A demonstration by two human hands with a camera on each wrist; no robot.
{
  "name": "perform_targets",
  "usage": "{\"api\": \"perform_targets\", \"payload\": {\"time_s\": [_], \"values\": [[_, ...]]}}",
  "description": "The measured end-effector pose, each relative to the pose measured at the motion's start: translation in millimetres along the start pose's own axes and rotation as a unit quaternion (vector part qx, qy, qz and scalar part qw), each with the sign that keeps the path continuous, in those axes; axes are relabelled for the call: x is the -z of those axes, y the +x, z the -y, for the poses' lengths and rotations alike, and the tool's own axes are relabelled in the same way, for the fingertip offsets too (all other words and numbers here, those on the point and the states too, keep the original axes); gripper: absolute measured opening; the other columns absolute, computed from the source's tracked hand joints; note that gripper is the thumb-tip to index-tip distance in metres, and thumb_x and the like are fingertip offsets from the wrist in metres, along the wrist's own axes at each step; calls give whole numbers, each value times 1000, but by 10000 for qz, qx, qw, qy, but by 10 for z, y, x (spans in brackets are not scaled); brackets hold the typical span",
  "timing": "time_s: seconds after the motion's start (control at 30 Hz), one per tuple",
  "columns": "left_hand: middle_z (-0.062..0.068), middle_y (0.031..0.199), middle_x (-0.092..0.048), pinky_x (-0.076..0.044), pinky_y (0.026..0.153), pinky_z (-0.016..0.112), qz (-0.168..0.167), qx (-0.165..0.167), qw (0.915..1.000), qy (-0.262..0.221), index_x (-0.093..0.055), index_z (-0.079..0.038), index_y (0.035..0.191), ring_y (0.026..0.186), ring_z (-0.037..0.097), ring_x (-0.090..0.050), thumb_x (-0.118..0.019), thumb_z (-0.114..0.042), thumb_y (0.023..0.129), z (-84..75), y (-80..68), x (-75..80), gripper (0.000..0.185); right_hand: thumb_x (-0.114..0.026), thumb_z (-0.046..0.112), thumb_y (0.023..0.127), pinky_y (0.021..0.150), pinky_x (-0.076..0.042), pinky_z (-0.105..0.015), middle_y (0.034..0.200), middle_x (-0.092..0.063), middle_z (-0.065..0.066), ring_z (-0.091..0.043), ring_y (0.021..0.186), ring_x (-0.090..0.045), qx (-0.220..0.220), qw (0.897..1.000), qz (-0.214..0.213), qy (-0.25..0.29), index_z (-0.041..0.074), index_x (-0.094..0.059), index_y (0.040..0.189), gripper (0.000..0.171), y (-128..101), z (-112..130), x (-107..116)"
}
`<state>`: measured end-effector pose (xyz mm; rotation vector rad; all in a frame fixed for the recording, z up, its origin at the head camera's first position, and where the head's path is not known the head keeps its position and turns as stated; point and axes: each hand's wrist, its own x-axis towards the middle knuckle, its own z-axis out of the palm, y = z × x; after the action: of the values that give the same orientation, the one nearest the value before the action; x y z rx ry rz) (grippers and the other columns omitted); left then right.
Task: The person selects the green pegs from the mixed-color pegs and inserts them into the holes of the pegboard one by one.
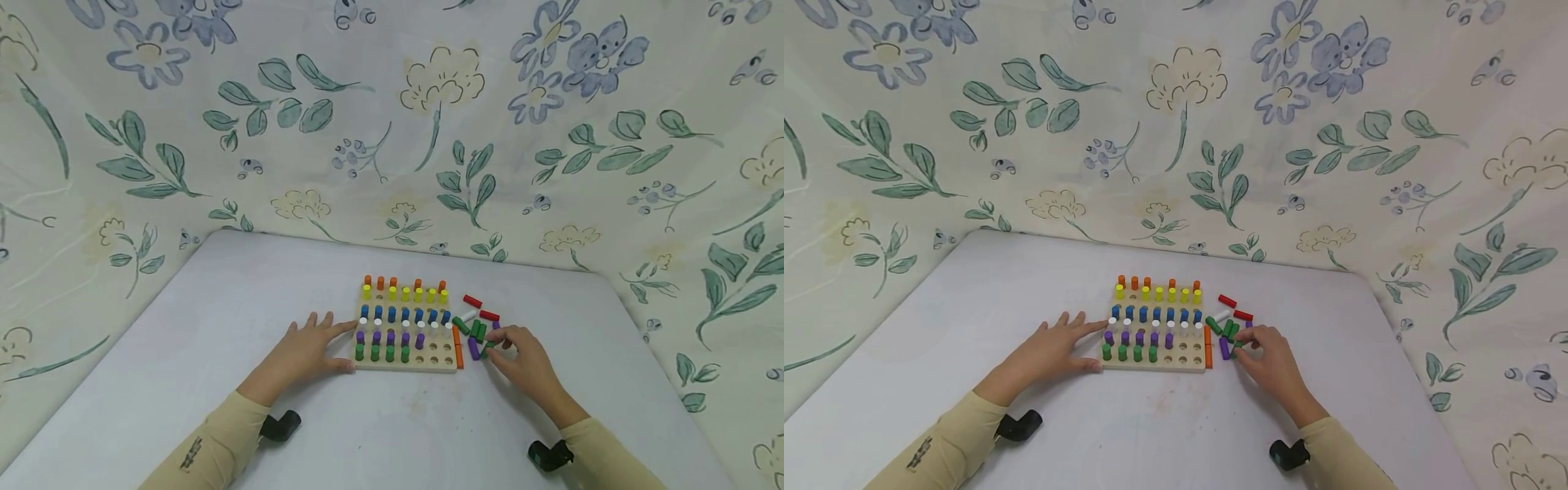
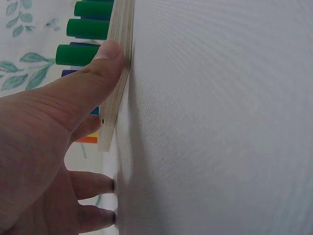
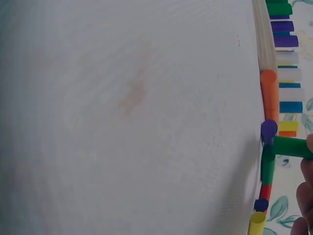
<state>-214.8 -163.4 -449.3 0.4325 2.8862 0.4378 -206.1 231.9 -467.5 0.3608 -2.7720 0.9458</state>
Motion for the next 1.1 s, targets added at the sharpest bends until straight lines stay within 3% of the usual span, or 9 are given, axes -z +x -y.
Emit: {"api": "perform_targets", "payload": {"time_s": [0.67, 1.1], "values": [[30, 158, -34, -18, 112, 77, -29, -31, 10000, -7, -46, -26, 155, 144, 59, -23, -76, -62, 81, 11, -2, -12, 88, -81, 9, 87, 77, -47, -36, 94, -67, 6, -17, 90, -54, 380, 9988, 30, 306, 12, -74, 105, 20, 51, 107, -95], [30, 158, -34, -18, 112, 77, -11, 16, 10000, -1, -46, -26, 155, 145, 58, -23, -77, -60, 81, -1, -6, -7, 87, -80, 9, 87, 78, -52, -36, 91, -65, 11, -14, 90, -55, 791, 9960, 21, 417, 15, -74, 107, 21, 68, 191, -164]]}}
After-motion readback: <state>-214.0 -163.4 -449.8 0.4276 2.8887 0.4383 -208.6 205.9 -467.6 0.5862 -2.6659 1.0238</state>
